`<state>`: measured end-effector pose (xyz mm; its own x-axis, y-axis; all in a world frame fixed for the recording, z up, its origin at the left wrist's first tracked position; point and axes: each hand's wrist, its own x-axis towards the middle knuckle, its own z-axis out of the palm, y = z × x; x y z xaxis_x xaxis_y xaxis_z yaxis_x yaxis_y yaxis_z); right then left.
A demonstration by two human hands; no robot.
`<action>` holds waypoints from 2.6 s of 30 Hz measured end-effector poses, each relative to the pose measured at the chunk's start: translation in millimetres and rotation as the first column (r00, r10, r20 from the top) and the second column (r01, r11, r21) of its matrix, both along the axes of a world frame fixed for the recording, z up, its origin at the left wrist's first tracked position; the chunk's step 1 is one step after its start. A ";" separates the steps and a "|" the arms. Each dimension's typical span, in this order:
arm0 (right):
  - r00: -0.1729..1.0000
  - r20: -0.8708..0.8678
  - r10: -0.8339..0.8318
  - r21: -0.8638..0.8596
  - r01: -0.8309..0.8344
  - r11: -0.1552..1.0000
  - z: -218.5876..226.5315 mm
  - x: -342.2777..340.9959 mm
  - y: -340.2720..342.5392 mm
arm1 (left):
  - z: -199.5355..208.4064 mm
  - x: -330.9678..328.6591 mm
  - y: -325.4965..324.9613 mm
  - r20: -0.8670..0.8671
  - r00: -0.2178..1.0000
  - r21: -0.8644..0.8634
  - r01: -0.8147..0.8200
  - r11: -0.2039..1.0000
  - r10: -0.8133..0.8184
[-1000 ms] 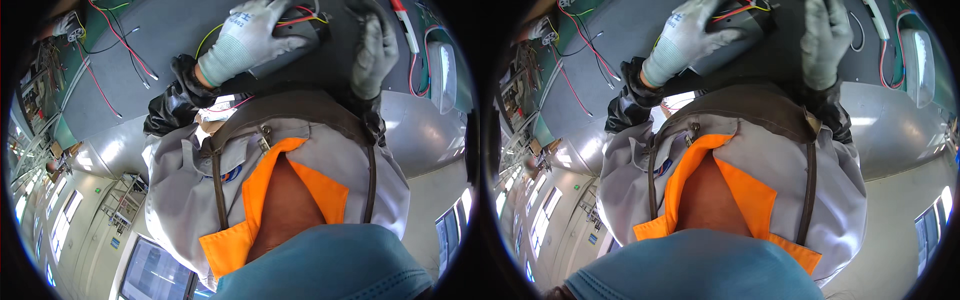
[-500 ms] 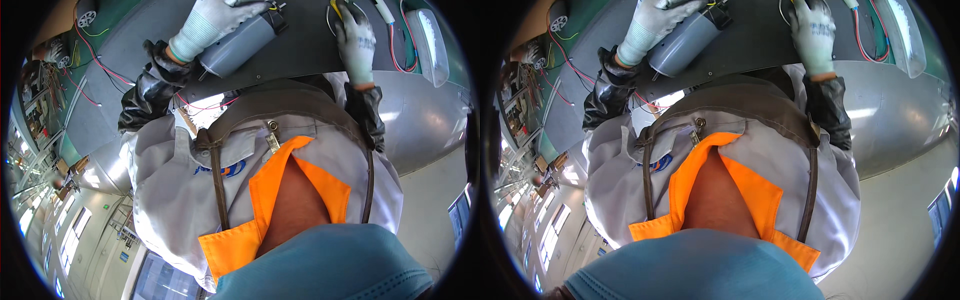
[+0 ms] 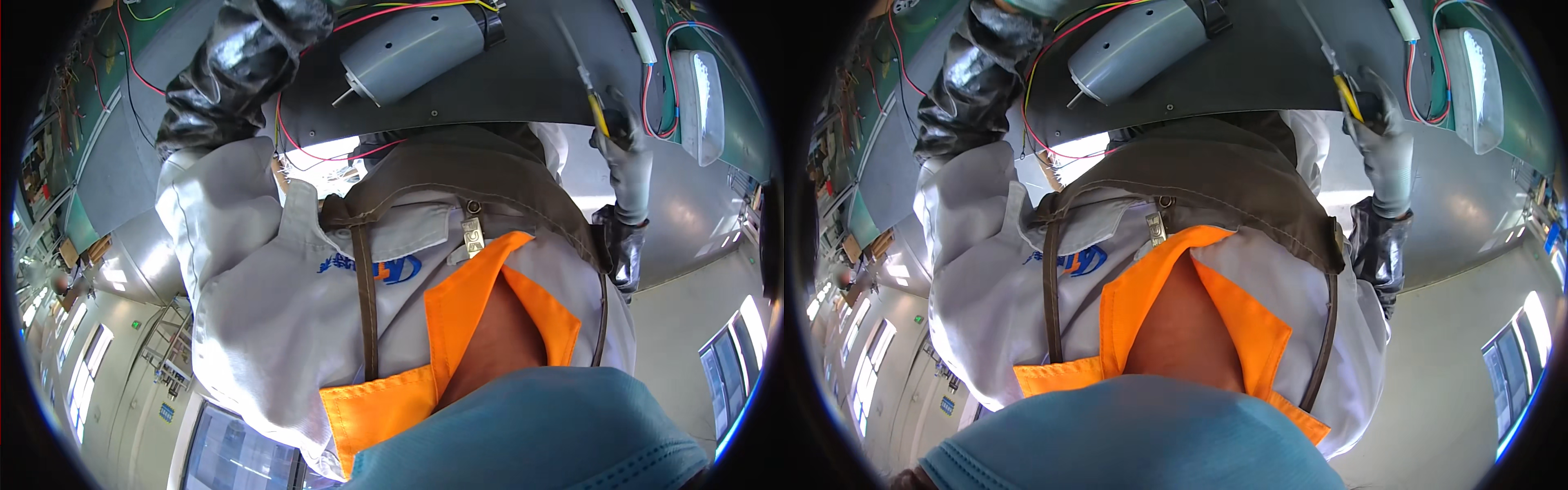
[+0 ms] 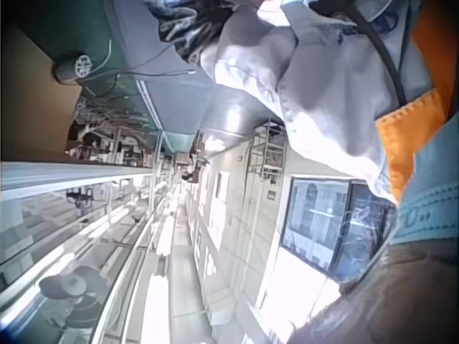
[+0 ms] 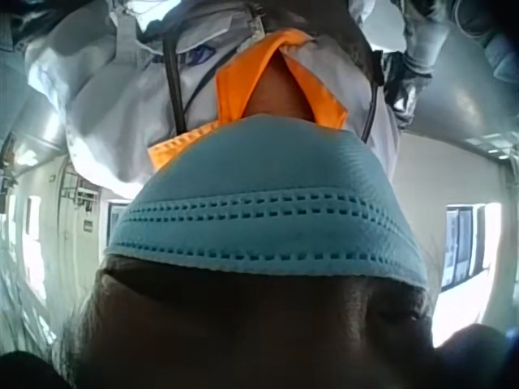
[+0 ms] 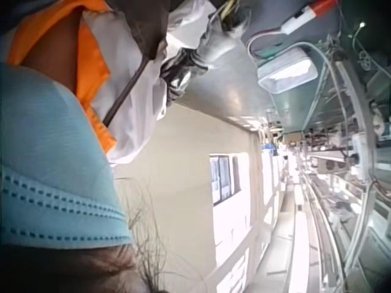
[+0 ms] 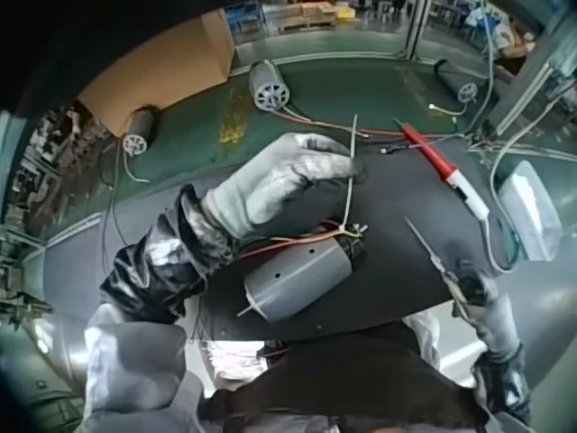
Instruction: Connecting wires to cylindrical electronic components on a conveyor belt.
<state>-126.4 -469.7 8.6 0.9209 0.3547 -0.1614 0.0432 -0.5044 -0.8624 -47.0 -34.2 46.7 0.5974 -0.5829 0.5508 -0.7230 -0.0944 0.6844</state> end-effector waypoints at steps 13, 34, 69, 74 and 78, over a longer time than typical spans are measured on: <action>0.789 0.147 0.597 -0.382 -0.512 0.770 50.4 53.5 115.1 | 42.2 12.2 -20.5 -0.502 0.817 0.108 -0.266 0.958 0.283; 0.757 -0.386 0.526 0.091 -0.536 0.839 28.4 77.5 108.3 | 61.4 -284.5 78.6 -0.045 0.549 0.939 -0.262 0.223 0.834; 0.873 -0.019 -0.488 0.288 0.472 0.833 39.6 139.0 68.1 | -73.2 107.3 229.7 -0.928 0.265 -0.239 -0.963 0.128 0.261; 0.995 -0.047 -0.082 0.412 0.095 0.906 48.0 198.1 69.9 | -84.4 -2.1 184.2 -0.891 0.317 -0.174 -0.899 0.401 0.325; 0.948 -0.235 0.214 0.147 -0.183 0.972 95.0 166.6 134.1 | -12.0 -119.7 73.5 -0.831 0.306 -0.170 -0.935 0.312 0.465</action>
<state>40.1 -335.7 103.6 0.7663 0.5575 -0.3193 -0.0910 -0.3978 -0.9129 -166.6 39.3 34.7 0.8271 0.5522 -0.1053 -0.0095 0.2011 0.9795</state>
